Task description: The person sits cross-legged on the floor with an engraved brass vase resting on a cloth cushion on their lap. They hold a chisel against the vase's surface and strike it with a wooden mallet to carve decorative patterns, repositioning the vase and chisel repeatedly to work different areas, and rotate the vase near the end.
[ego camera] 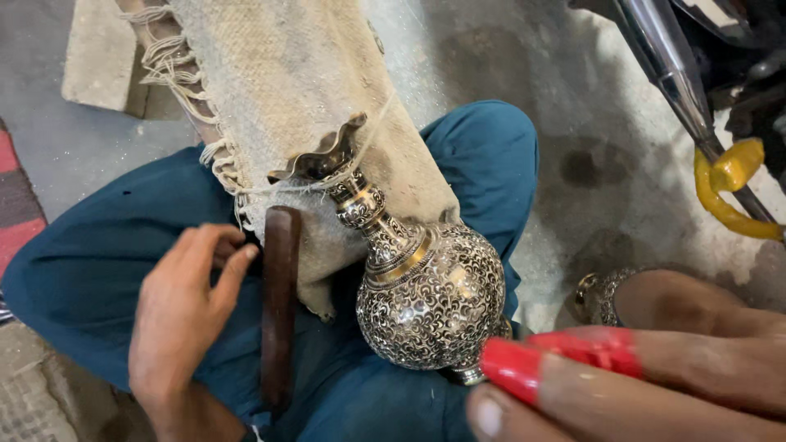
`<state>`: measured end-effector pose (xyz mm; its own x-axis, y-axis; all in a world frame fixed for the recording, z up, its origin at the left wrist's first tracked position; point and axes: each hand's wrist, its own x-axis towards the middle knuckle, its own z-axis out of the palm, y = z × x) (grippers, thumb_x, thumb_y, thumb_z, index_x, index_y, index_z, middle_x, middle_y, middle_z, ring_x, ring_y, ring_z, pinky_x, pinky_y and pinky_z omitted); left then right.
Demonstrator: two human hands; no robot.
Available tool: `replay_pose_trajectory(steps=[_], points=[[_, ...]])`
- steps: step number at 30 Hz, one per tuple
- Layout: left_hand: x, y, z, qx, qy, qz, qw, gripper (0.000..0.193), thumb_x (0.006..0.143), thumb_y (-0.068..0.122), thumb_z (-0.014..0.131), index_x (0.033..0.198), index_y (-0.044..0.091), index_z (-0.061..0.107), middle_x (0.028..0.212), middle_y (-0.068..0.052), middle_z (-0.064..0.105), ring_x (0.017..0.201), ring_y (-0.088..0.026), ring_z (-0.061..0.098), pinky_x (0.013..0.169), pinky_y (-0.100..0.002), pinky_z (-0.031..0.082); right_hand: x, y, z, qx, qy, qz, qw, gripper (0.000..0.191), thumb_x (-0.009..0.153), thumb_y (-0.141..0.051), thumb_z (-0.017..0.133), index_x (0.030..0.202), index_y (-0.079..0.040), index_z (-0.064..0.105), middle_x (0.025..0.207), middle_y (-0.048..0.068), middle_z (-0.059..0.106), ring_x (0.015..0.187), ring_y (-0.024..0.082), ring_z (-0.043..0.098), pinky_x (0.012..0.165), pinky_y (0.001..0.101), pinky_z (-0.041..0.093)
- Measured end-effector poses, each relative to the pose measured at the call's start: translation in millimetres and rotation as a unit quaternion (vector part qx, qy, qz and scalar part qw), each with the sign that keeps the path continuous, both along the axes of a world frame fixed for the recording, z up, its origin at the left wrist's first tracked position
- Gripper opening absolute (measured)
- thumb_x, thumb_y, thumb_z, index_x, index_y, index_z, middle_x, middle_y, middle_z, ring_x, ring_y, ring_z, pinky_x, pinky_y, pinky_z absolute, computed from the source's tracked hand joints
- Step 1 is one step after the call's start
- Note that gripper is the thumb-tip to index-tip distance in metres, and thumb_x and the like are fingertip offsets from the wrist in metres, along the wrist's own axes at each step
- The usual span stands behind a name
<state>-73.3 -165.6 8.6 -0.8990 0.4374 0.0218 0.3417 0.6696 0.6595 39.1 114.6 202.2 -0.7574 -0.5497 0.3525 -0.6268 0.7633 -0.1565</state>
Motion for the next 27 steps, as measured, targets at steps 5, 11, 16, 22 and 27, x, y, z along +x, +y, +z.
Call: replay_pose_trajectory(steps=[5,11,16,22,27], points=[[-23,20,0,0.068,0.098,-0.037,0.992,0.025,0.102,0.016,0.07,0.122,0.002,0.065,0.105,-0.017,0.065,0.097,-0.034,0.066,0.085,-0.043,0.053,-8,-13,4,-0.003,0.017,-0.02,1.0,0.014,0.087,-0.022,0.076,0.096,-0.012,0.073,0.097,0.0,0.076,0.086,0.017,0.072,0.069,0.0339,0.056],[-35,63,-31,0.268,0.122,-0.092,0.951,0.028,0.11,0.02,0.059,0.13,0.0,0.059,0.122,-0.019,0.063,0.113,-0.038,0.063,0.101,-0.044,0.05,-2,-21,-15,0.0,0.031,-0.072,0.997,0.012,0.087,-0.021,0.078,0.093,-0.011,0.074,0.095,0.0,0.076,0.085,0.017,0.072,0.068,0.0332,0.056],[-39,58,-51,0.31,0.08,-0.092,0.943,0.019,0.11,0.013,0.055,0.122,0.0,0.06,0.112,-0.019,0.064,0.104,-0.038,0.064,0.094,-0.043,0.051,20,17,-94,0.039,0.021,-0.309,0.95,0.009,0.088,-0.017,0.077,0.091,-0.008,0.076,0.096,0.005,0.078,0.079,0.021,0.07,0.064,0.0351,0.052],[-46,60,-56,0.304,0.109,-0.097,0.941,0.017,0.111,0.013,0.055,0.119,-0.001,0.061,0.108,-0.017,0.064,0.101,-0.037,0.064,0.092,-0.043,0.051,107,90,-252,-0.349,-0.117,-0.459,0.809,0.015,0.097,0.005,0.048,0.102,-0.004,0.059,0.084,0.006,0.064,0.073,0.011,0.06,0.065,0.0274,0.049],[-43,64,-52,0.281,0.099,-0.09,0.95,0.018,0.112,0.016,0.055,0.117,0.0,0.062,0.102,-0.016,0.063,0.096,-0.036,0.062,0.087,-0.043,0.05,188,67,-327,-0.246,-0.207,-0.462,0.826,0.037,0.074,-0.002,0.072,0.111,0.001,0.066,0.071,0.009,0.066,0.057,0.013,0.06,0.052,0.0314,0.049]])
